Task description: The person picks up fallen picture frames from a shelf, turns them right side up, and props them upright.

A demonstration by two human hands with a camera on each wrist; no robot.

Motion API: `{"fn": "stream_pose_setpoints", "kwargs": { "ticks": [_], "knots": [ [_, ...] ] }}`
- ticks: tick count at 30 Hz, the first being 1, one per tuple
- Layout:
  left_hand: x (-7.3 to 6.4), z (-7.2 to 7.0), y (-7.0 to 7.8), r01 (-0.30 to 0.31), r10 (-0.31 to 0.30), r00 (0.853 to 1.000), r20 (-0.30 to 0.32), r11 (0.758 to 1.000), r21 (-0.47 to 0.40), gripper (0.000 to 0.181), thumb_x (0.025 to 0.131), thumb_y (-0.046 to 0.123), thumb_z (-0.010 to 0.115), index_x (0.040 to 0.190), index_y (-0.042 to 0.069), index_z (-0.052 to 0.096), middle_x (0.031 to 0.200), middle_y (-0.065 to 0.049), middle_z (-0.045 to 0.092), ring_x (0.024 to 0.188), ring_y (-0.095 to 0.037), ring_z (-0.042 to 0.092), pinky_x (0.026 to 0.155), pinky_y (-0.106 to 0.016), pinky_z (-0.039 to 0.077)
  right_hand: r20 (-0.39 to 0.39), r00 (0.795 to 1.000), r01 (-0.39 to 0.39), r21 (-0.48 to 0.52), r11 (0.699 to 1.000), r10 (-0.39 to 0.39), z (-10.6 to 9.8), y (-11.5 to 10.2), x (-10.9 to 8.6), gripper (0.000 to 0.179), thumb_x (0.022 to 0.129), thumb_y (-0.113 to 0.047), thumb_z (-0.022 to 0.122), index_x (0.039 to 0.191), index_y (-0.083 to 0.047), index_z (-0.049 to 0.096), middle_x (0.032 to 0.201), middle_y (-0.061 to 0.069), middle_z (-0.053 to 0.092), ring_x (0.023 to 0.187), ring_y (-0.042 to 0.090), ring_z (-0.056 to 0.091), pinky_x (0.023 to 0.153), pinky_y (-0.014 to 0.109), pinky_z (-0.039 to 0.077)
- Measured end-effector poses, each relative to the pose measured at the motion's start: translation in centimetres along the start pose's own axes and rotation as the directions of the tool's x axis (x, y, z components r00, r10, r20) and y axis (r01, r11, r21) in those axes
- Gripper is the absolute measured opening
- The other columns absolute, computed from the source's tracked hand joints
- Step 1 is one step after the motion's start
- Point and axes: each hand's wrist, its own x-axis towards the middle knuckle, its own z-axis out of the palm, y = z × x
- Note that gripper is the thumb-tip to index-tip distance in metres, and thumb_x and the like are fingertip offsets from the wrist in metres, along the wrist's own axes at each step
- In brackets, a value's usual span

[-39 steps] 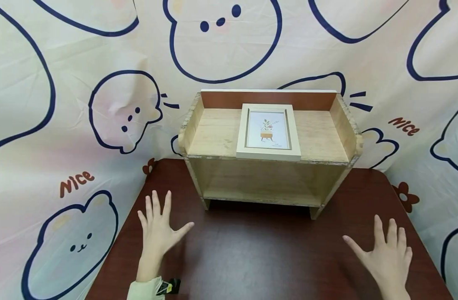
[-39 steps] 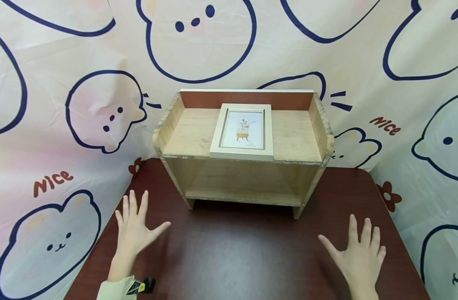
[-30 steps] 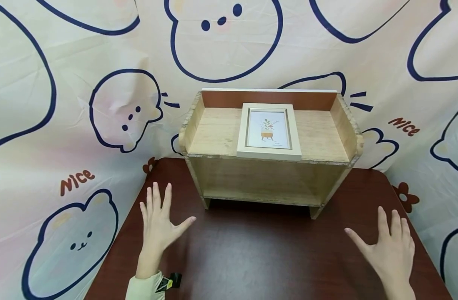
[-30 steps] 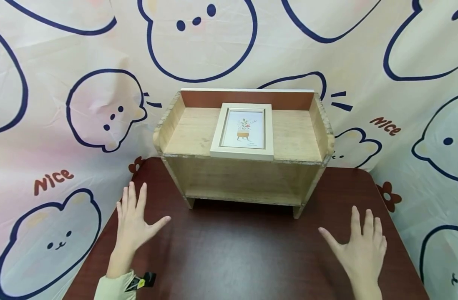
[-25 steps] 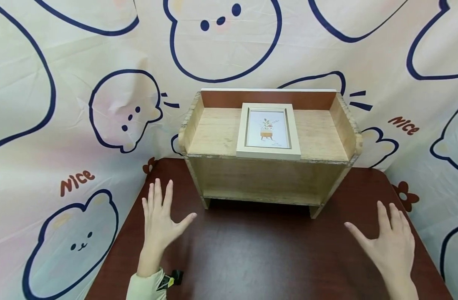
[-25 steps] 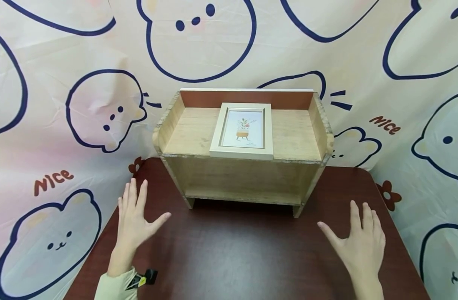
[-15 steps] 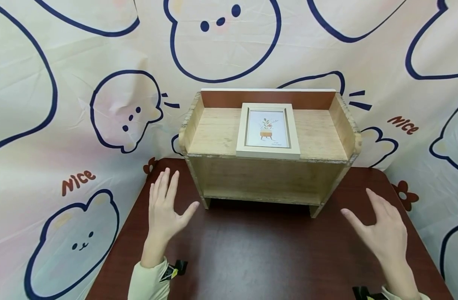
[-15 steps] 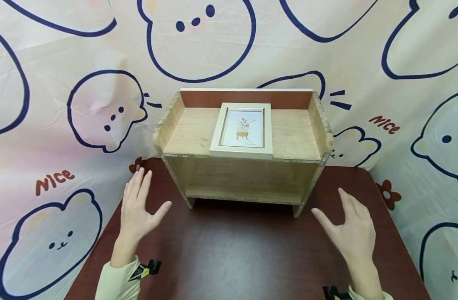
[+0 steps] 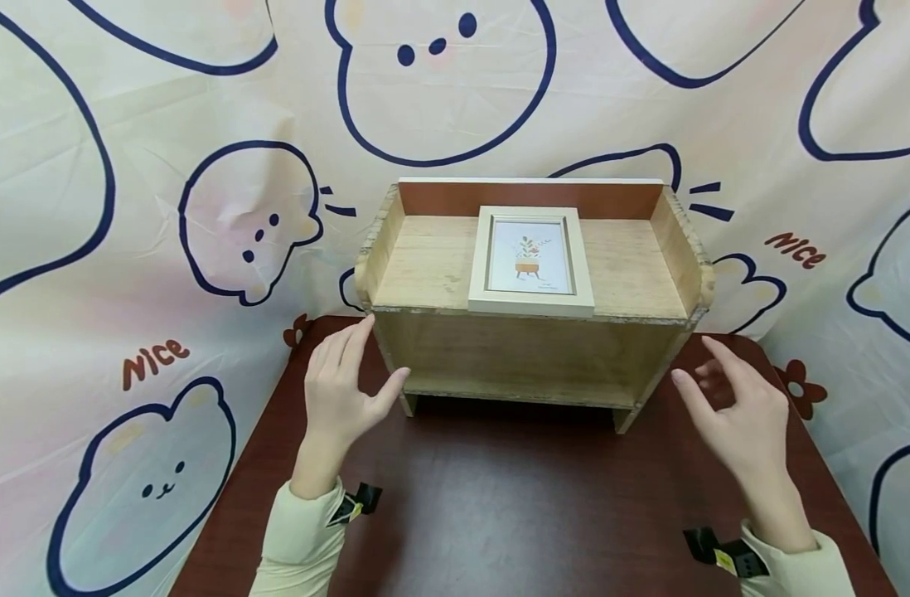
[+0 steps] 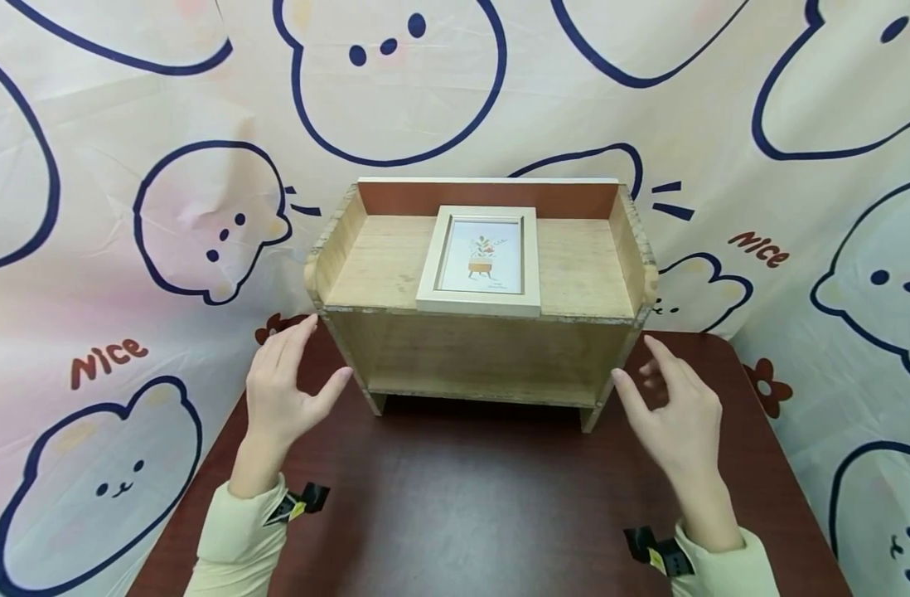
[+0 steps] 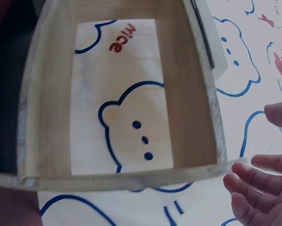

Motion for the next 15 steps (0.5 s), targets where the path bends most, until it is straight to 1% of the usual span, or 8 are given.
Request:
{"fn": "stream_pose_setpoints", "kwargs": {
  "ticks": [2,7,11,15],
  "knots": [
    [0.6,0.3,0.2,-0.009,0.009,1.0,0.005,1.0,-0.007,0.059,0.08,0.046,0.059,0.115,-0.002,0.059,0.094,-0.016,0.063,0.085,-0.031,0.057,0.074,-0.044,0.044,-0.006,1.0,0.017,0.022,1.0,-0.017,0.1,-0.3,0.5,0.044,0.075,-0.016,0.071,0.115,-0.003,0.062,0.076,0.01,0.061,0.07,-0.016,0.041,0.061,0.015,0.034],
    [1.8,1.1,0.6,-0.006,0.007,1.0,0.027,0.998,-0.056,0.057,0.081,0.045,0.058,0.112,-0.003,0.059,0.08,-0.014,0.06,0.073,-0.028,0.056,0.063,-0.041,0.044,-0.019,0.998,0.061,0.06,0.996,-0.06,0.5,-0.9,1.8,0.039,0.076,-0.013,0.07,0.111,0.0,0.063,0.073,0.008,0.06,0.064,-0.014,0.043,0.057,0.01,0.034],
    [2.7,1.8,0.6,0.011,-0.006,0.999,0.05,0.995,-0.098,0.059,0.083,0.047,0.055,0.111,-0.005,0.059,0.077,-0.013,0.059,0.07,-0.027,0.055,0.061,-0.04,0.044,0.0,0.998,0.068,0.085,0.994,-0.069,1.0,-1.3,2.8,0.038,0.077,-0.011,0.069,0.111,0.003,0.062,0.072,0.008,0.06,0.063,-0.014,0.044,0.056,0.008,0.034],
    [3.4,2.5,0.6,0.049,-0.039,0.997,0.072,0.988,-0.148,0.059,0.083,0.046,0.056,0.115,-0.004,0.057,0.077,-0.012,0.058,0.07,-0.028,0.054,0.061,-0.039,0.044,0.025,0.998,0.053,0.102,0.993,-0.056,1.4,-1.8,3.7,0.038,0.078,-0.012,0.068,0.112,0.003,0.062,0.073,0.007,0.06,0.062,-0.014,0.043,0.054,0.007,0.034]
  ]
}}
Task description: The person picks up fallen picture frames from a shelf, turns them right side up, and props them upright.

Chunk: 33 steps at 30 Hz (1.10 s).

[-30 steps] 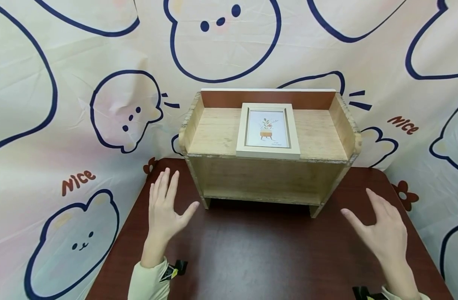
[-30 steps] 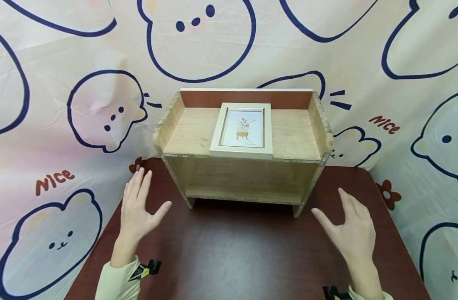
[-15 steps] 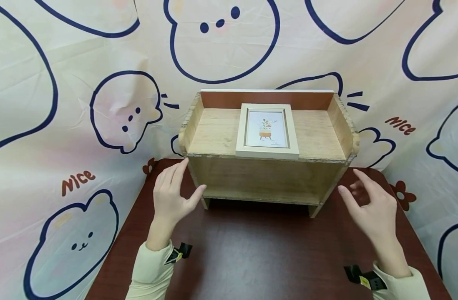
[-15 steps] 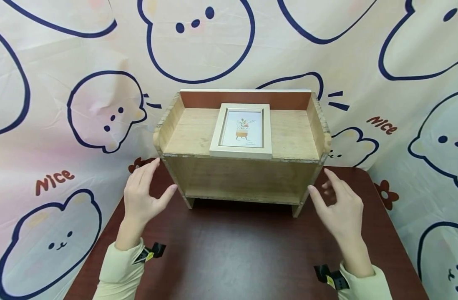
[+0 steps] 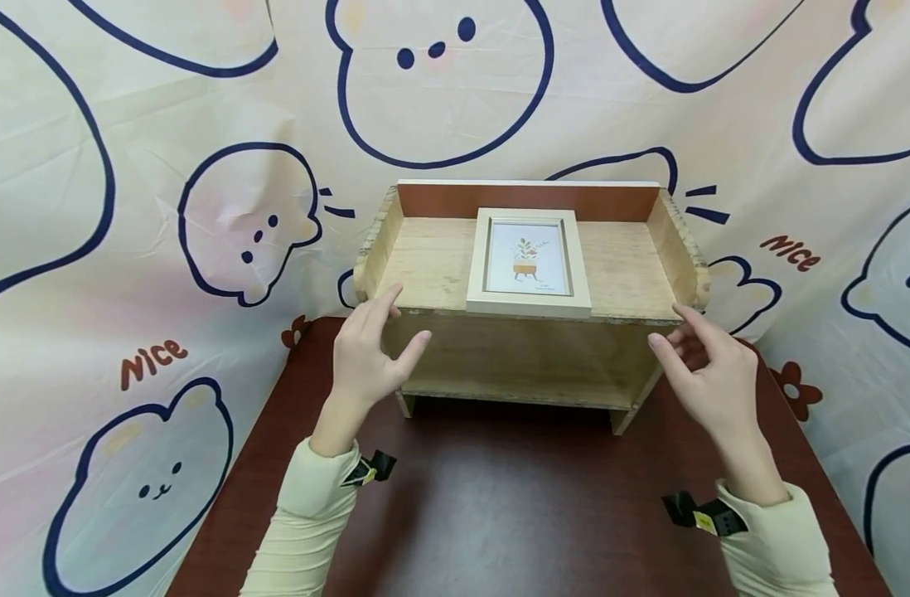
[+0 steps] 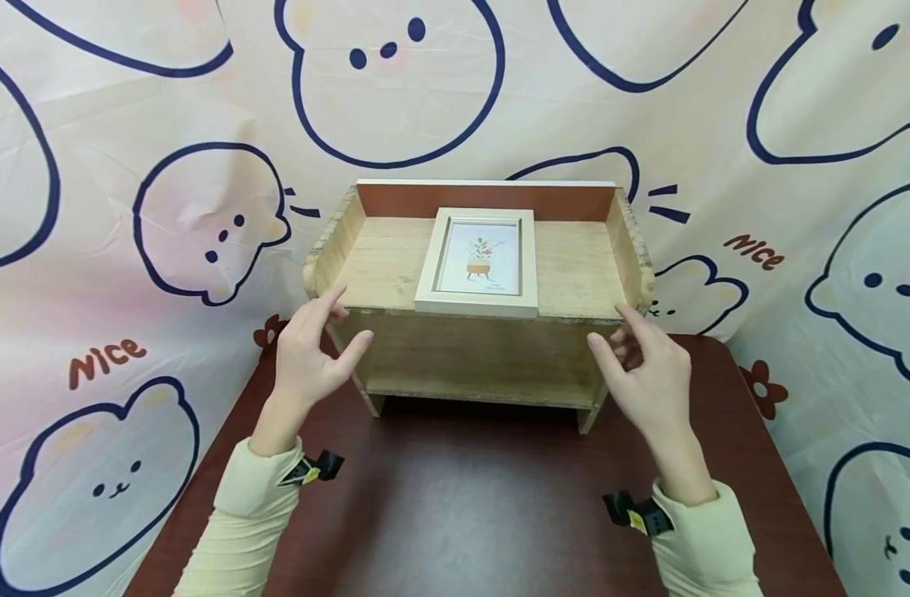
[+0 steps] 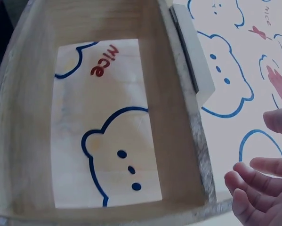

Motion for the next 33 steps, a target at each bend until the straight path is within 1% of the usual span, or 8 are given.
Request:
{"fn": "stream_pose_setpoints", "kwargs": {
  "ticks": [10,13,15,18,22,25,29,33],
  "knots": [
    [2.2,0.7,-0.2,0.098,-0.087,0.993,0.082,0.986,-0.134,0.055,0.077,0.03,0.065,0.12,-0.002,0.054,0.077,-0.012,0.057,0.074,-0.025,0.054,0.065,-0.036,0.044,0.068,0.997,-0.035,0.075,0.997,0.03,1.4,-1.1,2.5,0.037,0.078,-0.011,0.068,0.112,0.003,0.062,0.073,0.011,0.061,0.061,-0.01,0.045,0.056,0.006,0.036],
    [3.0,1.0,-0.3,0.128,-0.108,0.986,0.126,0.978,-0.164,0.055,0.077,0.028,0.066,0.122,-0.002,0.053,0.077,-0.012,0.057,0.073,-0.025,0.055,0.065,-0.036,0.046,0.087,0.995,-0.045,0.068,0.997,0.039,1.7,-1.1,3.3,0.038,0.079,-0.013,0.067,0.112,0.003,0.061,0.073,0.011,0.06,0.062,-0.01,0.045,0.057,0.007,0.037],
    [3.5,1.2,-0.3,0.171,-0.142,0.975,0.172,0.97,-0.172,0.056,0.077,0.027,0.066,0.124,0.0,0.052,0.078,-0.012,0.058,0.074,-0.024,0.055,0.066,-0.036,0.046,0.106,0.993,-0.055,0.053,0.997,0.049,1.9,-1.1,3.8,0.04,0.079,-0.017,0.067,0.113,0.003,0.061,0.073,0.011,0.059,0.062,-0.009,0.045,0.058,0.008,0.037],
    [4.1,1.5,-0.4,0.241,-0.199,0.949,0.246,0.958,-0.157,0.059,0.079,0.029,0.066,0.129,0.002,0.049,0.08,-0.011,0.058,0.076,-0.023,0.054,0.068,-0.035,0.045,0.156,0.984,-0.092,0.022,0.995,0.088,2.0,-1.3,4.7,0.044,0.081,-0.025,0.066,0.116,0.002,0.06,0.074,0.01,0.058,0.063,-0.004,0.046,0.057,0.011,0.036],
    [4.7,2.0,-0.6,0.319,-0.265,0.907,0.327,0.94,-0.124,0.065,0.079,0.032,0.067,0.133,0.004,0.044,0.081,-0.009,0.057,0.078,-0.021,0.053,0.07,-0.034,0.045,0.232,0.959,-0.158,-0.024,0.987,0.159,2.1,-1.8,5.8,0.054,0.083,-0.035,0.063,0.122,0.0,0.056,0.078,0.01,0.057,0.068,0.01,0.051,0.058,0.018,0.038],
    [5.3,2.5,-0.8,0.385,-0.316,0.869,0.38,0.915,-0.118,0.067,0.079,0.034,0.066,0.134,0.004,0.043,0.082,-0.008,0.056,0.076,-0.02,0.052,0.069,-0.032,0.043,0.29,0.935,-0.194,-0.07,0.979,0.206,2.5,-1.9,6.5,0.061,0.084,-0.042,0.06,0.126,0.0,0.052,0.082,0.012,0.057,0.073,0.021,0.053,0.06,0.026,0.039],
    [6.3,3.2,-1.1,0.463,-0.377,0.814,0.443,0.88,-0.103,0.064,0.081,0.034,0.065,0.135,0.005,0.042,0.081,-0.008,0.055,0.073,-0.02,0.051,0.068,-0.031,0.042,0.359,0.9,-0.216,-0.12,0.969,0.245,3.0,-1.9,7.5,0.066,0.085,-0.048,0.055,0.129,0.0,0.048,0.089,0.016,0.057,0.079,0.028,0.053,0.062,0.034,0.04],
    [7.2,3.7,-1.0,0.5,-0.415,0.766,0.491,0.865,-0.05,0.062,0.083,0.036,0.062,0.134,0.006,0.043,0.082,-0.007,0.056,0.076,-0.02,0.052,0.07,-0.031,0.042,0.399,0.876,-0.234,-0.138,0.962,0.27,3.6,-1.9,8.4,0.069,0.085,-0.051,0.053,0.129,0.001,0.048,0.094,0.018,0.057,0.084,0.029,0.052,0.065,0.038,0.04]
  ]
}}
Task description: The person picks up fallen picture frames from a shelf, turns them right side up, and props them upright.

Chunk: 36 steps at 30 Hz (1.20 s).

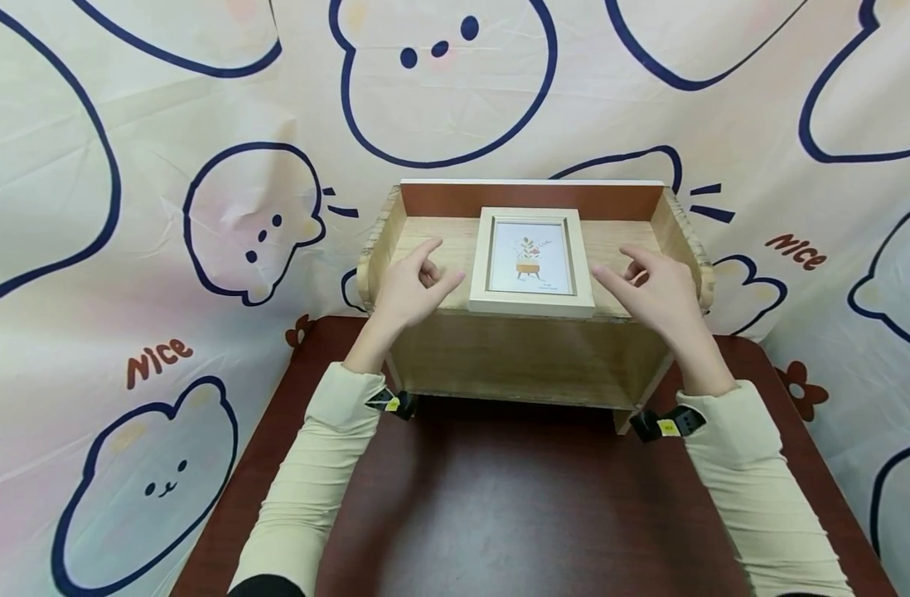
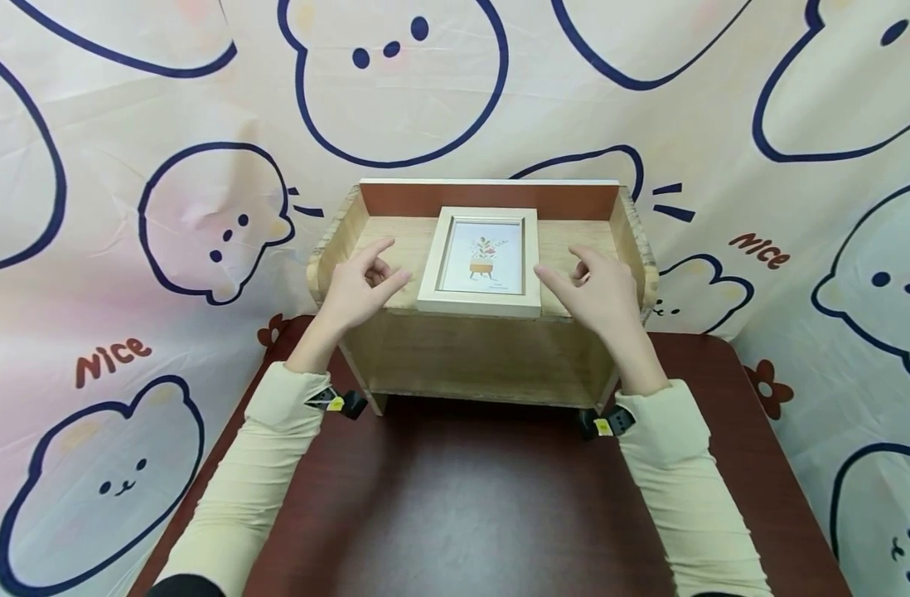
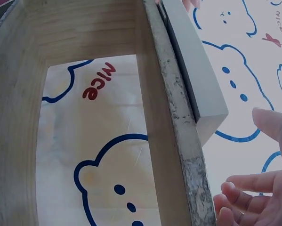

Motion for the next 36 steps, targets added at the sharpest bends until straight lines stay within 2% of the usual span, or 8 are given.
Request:
{"fn": "stream_pose_setpoints", "kwargs": {
  "ticks": [5,12,21,25,29,30,33,36],
  "knots": [
    [1.0,0.2,0.6,0.055,-0.056,0.997,0.062,0.998,0.018,0.064,0.083,0.041,0.06,0.134,0.007,0.043,0.086,-0.008,0.056,0.078,-0.02,0.051,0.068,-0.031,0.043,0.041,0.999,-0.023,-0.043,0.999,0.025,0.2,-0.1,1.3,0.073,0.083,-0.055,0.053,0.129,0.001,0.048,0.094,0.019,0.057,0.086,0.03,0.05,0.07,0.041,0.04],
    [2.6,1.0,0.8,0.067,-0.077,0.992,0.102,0.993,0.093,0.067,0.084,0.048,0.056,0.136,0.008,0.042,0.088,-0.009,0.057,0.078,-0.021,0.052,0.066,-0.032,0.043,0.187,0.981,-0.031,-0.114,0.993,0.052,0.5,-0.3,2.9,0.078,0.084,-0.057,0.049,0.131,0.005,0.043,0.109,0.027,0.054,0.098,0.036,0.049,0.082,0.05,0.04],
    [4.0,1.5,1.2,0.08,-0.116,0.982,0.151,0.97,0.228,0.068,0.084,0.056,0.049,0.133,0.008,0.047,0.116,-0.012,0.056,0.105,-0.022,0.052,0.086,-0.036,0.042,0.248,0.966,-0.024,-0.192,0.981,0.072,0.7,-0.5,3.9,0.084,0.082,-0.065,0.043,0.132,0.003,0.044,0.115,0.028,0.054,0.102,0.036,0.051,0.084,0.049,0.04],
    [4.3,1.6,1.4,0.049,-0.098,0.981,0.17,0.961,0.273,0.063,0.083,0.056,0.05,0.118,0.005,0.06,0.108,-0.013,0.061,0.102,-0.023,0.053,0.082,-0.035,0.043,0.273,0.959,-0.019,-0.201,0.979,0.074,0.9,-0.7,4.1,0.078,0.083,-0.062,0.046,0.129,0.002,0.048,0.113,0.027,0.056,0.098,0.034,0.052,0.079,0.047,0.042],
    [4.4,1.6,1.6,0.013,-0.074,0.98,0.183,0.949,0.314,0.052,0.083,0.054,0.052,0.098,0.006,0.067,0.085,-0.012,0.061,0.091,-0.023,0.052,0.073,-0.034,0.041,0.286,0.954,-0.04,-0.175,0.984,0.089,1.2,-0.9,4.2,0.068,0.084,-0.054,0.052,0.125,0.0,0.053,0.107,0.024,0.059,0.088,0.03,0.051,0.07,0.04,0.041],
    [4.3,1.6,1.6,0.008,-0.069,0.981,0.182,0.948,0.318,0.052,0.083,0.054,0.053,0.103,0.008,0.068,0.088,-0.011,0.062,0.095,-0.022,0.051,0.077,-0.034,0.042,0.284,0.954,-0.046,-0.164,0.985,0.092,1.3,-0.9,4.2,0.066,0.084,-0.052,0.053,0.124,0.001,0.054,0.104,0.023,0.06,0.086,0.029,0.05,0.069,0.039,0.04],
    [4.3,1.7,1.7,-0.005,-0.06,0.981,0.186,0.943,0.333,0.045,0.083,0.051,0.054,0.102,0.013,0.069,0.071,-0.006,0.054,0.087,-0.02,0.05,0.079,-0.033,0.041,0.27,0.959,-0.045,-0.136,0.99,0.081,1.7,-1.1,4.2,0.059,0.085,-0.046,0.056,0.119,0.002,0.059,0.093,0.02,0.063,0.082,0.028,0.047,0.065,0.034,0.035],
    [4.3,1.9,1.9,-0.002,-0.059,0.981,0.187,0.951,0.309,0.042,0.084,0.047,0.056,0.106,0.014,0.069,0.062,-0.002,0.044,0.076,-0.017,0.047,0.071,-0.031,0.041,0.253,0.966,-0.036,-0.106,0.994,0.062,1.9,-1.2,4.2,0.051,0.085,-0.041,0.058,0.111,0.003,0.063,0.083,0.017,0.063,0.079,0.028,0.045,0.063,0.032,0.031]
  ]
}}
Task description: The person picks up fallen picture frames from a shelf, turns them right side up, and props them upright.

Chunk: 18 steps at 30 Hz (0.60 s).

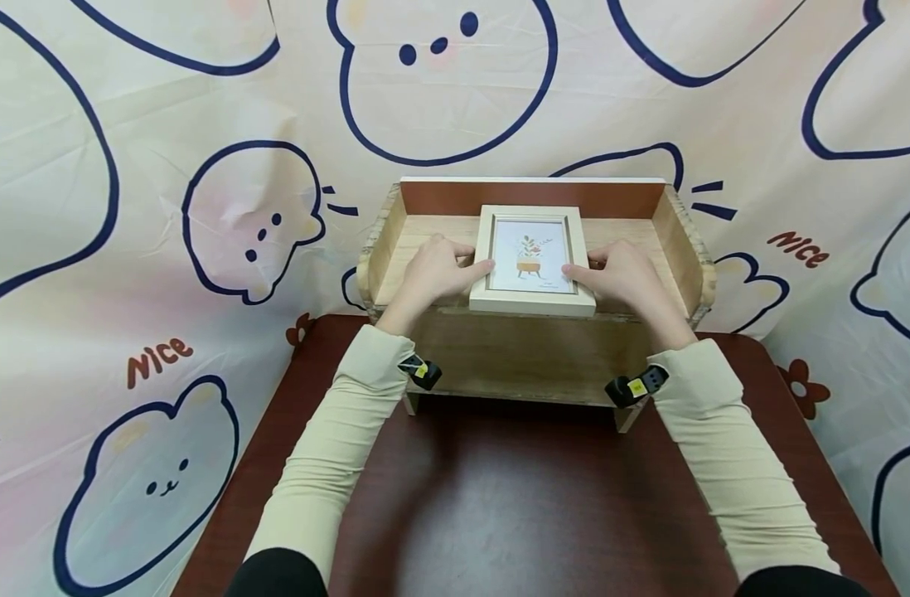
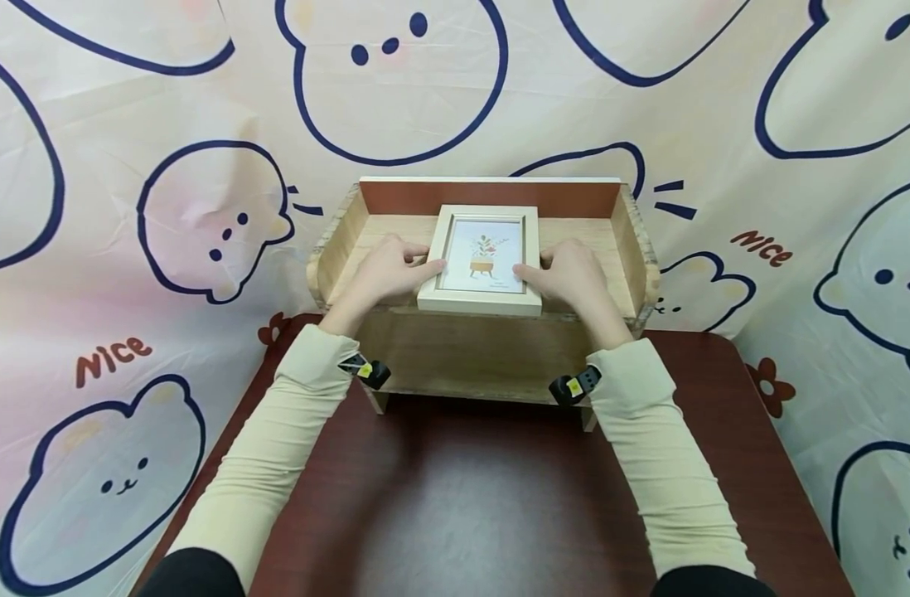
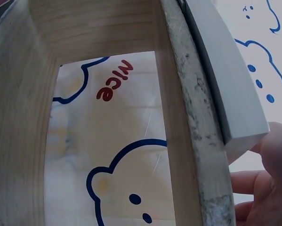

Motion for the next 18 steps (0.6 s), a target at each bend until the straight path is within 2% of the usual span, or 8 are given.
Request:
{"fn": "stream_pose_setpoints", "kwargs": {
  "ticks": [2,4,8,11,14,16,18],
  "knots": [
    [-0.02,0.05,0.13,0.0,0.0,1.0,0.002,1.0,-0.028,0.04,0.084,0.044,0.057,0.106,0.013,0.069,0.058,0.0,0.038,0.067,-0.016,0.042,0.062,-0.028,0.038,-0.008,1.0,0.002,0.019,1.0,-0.002,0.15,-0.04,0.01,0.047,0.085,-0.038,0.059,0.106,0.003,0.065,0.079,0.015,0.063,0.077,0.027,0.045,0.062,0.032,0.031],
    [-0.05,0.09,0.23,-0.007,0.007,1.0,0.002,0.998,-0.056,0.034,0.084,0.04,0.058,0.096,0.011,0.071,0.055,0.001,0.032,0.06,-0.015,0.036,0.052,-0.027,0.029,-0.014,1.0,-0.001,0.036,0.999,0.002,0.26,-0.11,-0.01,0.044,0.085,-0.036,0.06,0.103,0.004,0.066,0.077,0.014,0.064,0.076,0.027,0.045,0.062,0.032,0.031],
    [-0.01,0.32,0.22,-0.019,0.017,1.0,-0.019,0.993,-0.118,0.028,0.083,0.033,0.059,0.07,0.01,0.065,0.051,0.003,0.025,0.052,-0.012,0.026,0.047,-0.024,0.021,-0.022,1.0,-0.004,0.066,0.998,0.006,0.42,-0.21,0.04,0.042,0.085,-0.033,0.06,0.101,0.005,0.067,0.081,0.017,0.065,0.078,0.027,0.046,0.063,0.032,0.032],
    [0.08,0.48,0.21,-0.035,0.029,0.999,-0.04,0.987,-0.154,0.032,0.082,0.029,0.061,0.056,0.011,0.054,0.05,0.003,0.023,0.054,-0.013,0.027,0.048,-0.023,0.021,-0.029,1.0,0.003,0.074,0.997,-0.001,0.52,-0.24,0.09,0.041,0.085,-0.031,0.06,0.102,0.006,0.067,0.085,0.019,0.065,0.079,0.028,0.047,0.065,0.033,0.033],
    [0.13,0.56,0.3,-0.044,0.035,0.998,-0.05,0.984,-0.175,0.036,0.082,0.025,0.061,0.051,0.012,0.048,0.053,0.0,0.025,0.064,-0.016,0.033,0.053,-0.023,0.023,-0.041,0.999,0.004,0.083,0.997,-0.001,0.63,-0.22,0.08,0.039,0.085,-0.029,0.06,0.1,0.006,0.067,0.086,0.02,0.065,0.079,0.028,0.047,0.065,0.033,0.033],
    [0.15,0.61,0.33,-0.039,0.03,0.998,-0.05,0.982,-0.186,0.035,0.082,0.024,0.061,0.052,0.009,0.05,0.059,-0.002,0.027,0.072,-0.018,0.033,0.056,-0.023,0.024,-0.047,0.999,0.005,0.093,0.996,0.0,0.69,-0.21,0.02,0.039,0.085,-0.029,0.06,0.1,0.007,0.067,0.086,0.02,0.065,0.079,0.028,0.046,0.064,0.033,0.033],
    [0.14,0.7,0.32,-0.027,0.016,0.999,-0.047,0.971,-0.236,0.028,0.082,0.022,0.062,0.059,0.006,0.061,0.064,-0.003,0.029,0.073,-0.018,0.033,0.058,-0.023,0.026,-0.054,0.999,0.008,0.099,0.995,-0.003,0.7,-0.23,-0.05,0.038,0.085,-0.028,0.06,0.1,0.007,0.067,0.087,0.021,0.064,0.081,0.028,0.044,0.065,0.034,0.032]
  ]
}}
